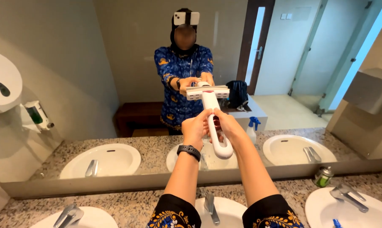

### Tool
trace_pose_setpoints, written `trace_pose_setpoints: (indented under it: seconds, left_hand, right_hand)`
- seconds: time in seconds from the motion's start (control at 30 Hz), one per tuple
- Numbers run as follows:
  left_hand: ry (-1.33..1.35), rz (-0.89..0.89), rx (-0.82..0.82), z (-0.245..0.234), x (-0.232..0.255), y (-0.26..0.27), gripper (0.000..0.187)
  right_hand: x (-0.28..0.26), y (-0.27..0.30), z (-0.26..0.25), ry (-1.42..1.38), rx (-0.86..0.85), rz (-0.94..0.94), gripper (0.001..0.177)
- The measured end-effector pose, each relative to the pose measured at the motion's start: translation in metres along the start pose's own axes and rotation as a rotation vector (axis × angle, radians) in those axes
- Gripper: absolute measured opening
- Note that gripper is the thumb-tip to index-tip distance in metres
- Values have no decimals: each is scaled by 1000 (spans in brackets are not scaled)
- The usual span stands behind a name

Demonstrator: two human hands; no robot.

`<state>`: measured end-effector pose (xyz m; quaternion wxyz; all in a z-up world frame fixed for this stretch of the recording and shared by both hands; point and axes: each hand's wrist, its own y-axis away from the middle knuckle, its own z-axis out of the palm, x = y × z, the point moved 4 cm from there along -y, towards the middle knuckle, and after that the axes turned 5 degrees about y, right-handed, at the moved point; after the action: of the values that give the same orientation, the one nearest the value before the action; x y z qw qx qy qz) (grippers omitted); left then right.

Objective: Cleaning a large bathroom mirror using a squeegee and a spray bottle.

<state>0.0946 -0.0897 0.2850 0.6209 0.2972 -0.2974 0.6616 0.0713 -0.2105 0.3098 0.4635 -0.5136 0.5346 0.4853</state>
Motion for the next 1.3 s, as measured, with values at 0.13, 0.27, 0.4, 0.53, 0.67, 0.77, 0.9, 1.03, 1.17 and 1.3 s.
trace_pose_setpoints:
  seconds: [0.13,0.27,0.4,0.53,0.67,0.77,0.9,1.03,1.17,1.3]
  left_hand:
    - [15,-17,-9,-9,-10,8,37]
    - [21,-43,7,-21,-24,11,36]
    - [19,-56,13,-33,-37,14,35]
    - [8,-74,47,-43,-45,23,34]
    - [-7,-104,50,-59,-66,20,35]
    - [-19,-123,64,-69,-76,26,34]
    - [-34,-140,92,-86,-95,29,36]
    - [-41,-169,129,-99,-108,36,35]
    - [-50,-184,137,-107,-115,46,32]
    - [-27,-226,141,-123,-136,46,29]
  right_hand:
    - [17,1,-1,0,11,19,52]
    - [44,-8,-3,36,-22,62,58]
    - [67,-12,0,-19,-27,53,57]
    - [78,-2,4,-4,-15,85,55]
    - [106,-9,5,-46,-17,111,55]
    - [126,-9,7,-74,-9,136,54]
    - [161,-16,8,-89,-28,166,54]
    - [170,1,13,-34,-20,248,56]
    - [183,9,17,-90,-5,264,55]
    - [215,4,17,-78,-3,258,54]
